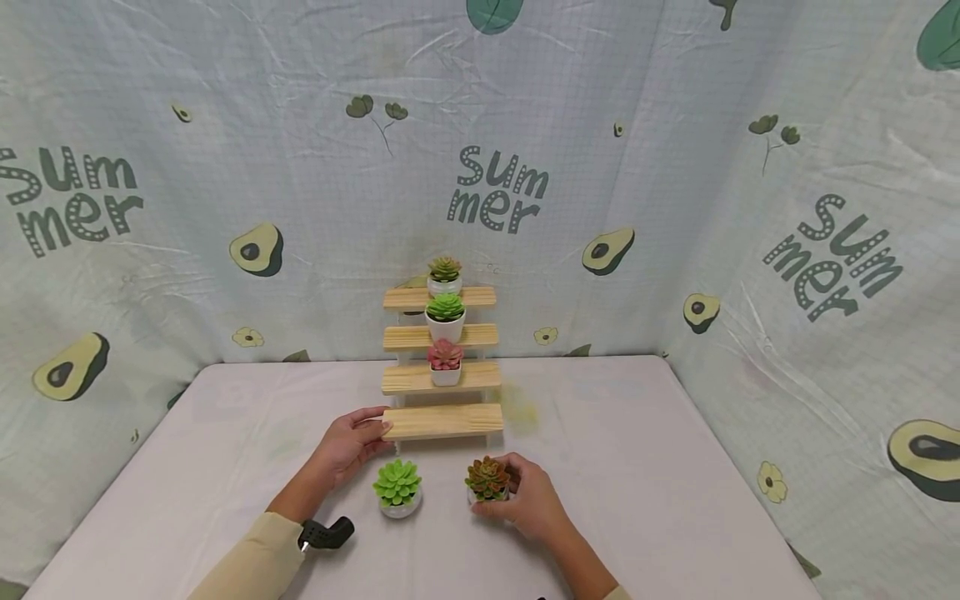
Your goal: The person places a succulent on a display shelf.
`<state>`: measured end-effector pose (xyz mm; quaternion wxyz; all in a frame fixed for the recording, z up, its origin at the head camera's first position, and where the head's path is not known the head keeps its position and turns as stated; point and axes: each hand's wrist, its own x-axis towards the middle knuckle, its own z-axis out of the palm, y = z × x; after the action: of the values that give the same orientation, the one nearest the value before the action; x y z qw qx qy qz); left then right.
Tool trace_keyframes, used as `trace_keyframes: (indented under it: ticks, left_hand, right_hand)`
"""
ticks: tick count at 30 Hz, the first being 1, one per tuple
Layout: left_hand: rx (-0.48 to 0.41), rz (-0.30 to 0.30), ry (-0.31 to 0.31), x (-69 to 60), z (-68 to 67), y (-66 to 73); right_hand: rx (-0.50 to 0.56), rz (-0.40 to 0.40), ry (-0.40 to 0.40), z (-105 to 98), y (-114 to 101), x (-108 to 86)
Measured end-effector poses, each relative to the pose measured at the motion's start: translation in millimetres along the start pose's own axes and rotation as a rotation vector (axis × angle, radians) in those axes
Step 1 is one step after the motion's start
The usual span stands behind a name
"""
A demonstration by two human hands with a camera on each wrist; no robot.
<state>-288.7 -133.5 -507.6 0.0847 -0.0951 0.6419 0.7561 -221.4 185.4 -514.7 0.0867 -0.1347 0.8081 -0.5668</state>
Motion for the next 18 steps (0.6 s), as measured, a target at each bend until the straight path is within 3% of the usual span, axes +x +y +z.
trace_keyframes:
  ticks: [18]
  left_hand:
    - [-0.012, 0.003, -0.012, -1.9, -0.9, -0.5]
  right_hand:
    - [-0.002, 0.003, 0.021, 3.9, 4.3, -3.7]
